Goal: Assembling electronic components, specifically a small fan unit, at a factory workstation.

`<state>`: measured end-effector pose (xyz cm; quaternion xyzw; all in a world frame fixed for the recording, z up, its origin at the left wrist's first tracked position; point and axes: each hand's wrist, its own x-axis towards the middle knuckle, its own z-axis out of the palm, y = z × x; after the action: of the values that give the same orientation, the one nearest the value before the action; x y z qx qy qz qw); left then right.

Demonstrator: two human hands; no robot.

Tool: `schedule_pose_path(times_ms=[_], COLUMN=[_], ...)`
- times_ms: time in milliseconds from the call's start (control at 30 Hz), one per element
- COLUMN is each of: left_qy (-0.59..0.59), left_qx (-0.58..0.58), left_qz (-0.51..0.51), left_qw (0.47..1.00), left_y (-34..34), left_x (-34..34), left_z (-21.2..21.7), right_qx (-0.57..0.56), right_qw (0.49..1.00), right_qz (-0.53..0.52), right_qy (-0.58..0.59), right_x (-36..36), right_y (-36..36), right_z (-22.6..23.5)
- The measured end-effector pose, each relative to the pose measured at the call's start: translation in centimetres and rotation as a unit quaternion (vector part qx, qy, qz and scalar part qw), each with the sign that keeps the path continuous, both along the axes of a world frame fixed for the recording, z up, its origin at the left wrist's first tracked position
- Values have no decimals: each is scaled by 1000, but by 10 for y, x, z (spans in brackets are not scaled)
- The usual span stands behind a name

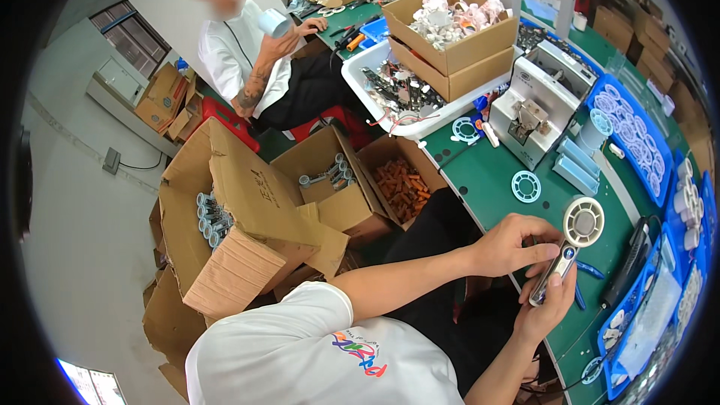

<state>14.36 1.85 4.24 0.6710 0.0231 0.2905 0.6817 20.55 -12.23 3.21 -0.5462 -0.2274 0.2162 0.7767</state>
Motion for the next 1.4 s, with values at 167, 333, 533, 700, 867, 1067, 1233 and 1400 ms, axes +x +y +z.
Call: schedule_pose_path(times_ms=[167, 333, 533, 700, 867, 1067, 1233, 1400], left_qy=[5, 7, -2, -9, 14, 24, 23, 32], left_qx=[-7, -7, 8, 23, -28, -77, -69, -69], left_qz=[-8, -10, 2, 14, -57, -42, -41, -37], left_qw=[1000, 1000, 1000, 1000, 998, 996, 997, 996], left_y=[0, 1, 1, 0, -5, 2, -1, 0], left_x=[-2, -1, -1, -1, -1, -4, 6, 5], left_z=[4, 4, 1, 0, 5, -8, -16, -18], right_qx=[-1, -5, -2, -5, -7, 27, 32, 38], right_qw=[1000, 1000, 1000, 1000, 999, 998, 999, 998], right_qz=[-1, -3, -4, -4, -41, 26, 16, 35], right_qy=[-2, 0, -4, -7, 9, 45, 26, 21], right_x=[-1, 0, -2, -1, 4, 0, 1, 1], right_y=[0, 0, 2, 0, -7, 4, 1, -2], right_z=[1, 1, 1, 1, -5, -4, 6, 7])
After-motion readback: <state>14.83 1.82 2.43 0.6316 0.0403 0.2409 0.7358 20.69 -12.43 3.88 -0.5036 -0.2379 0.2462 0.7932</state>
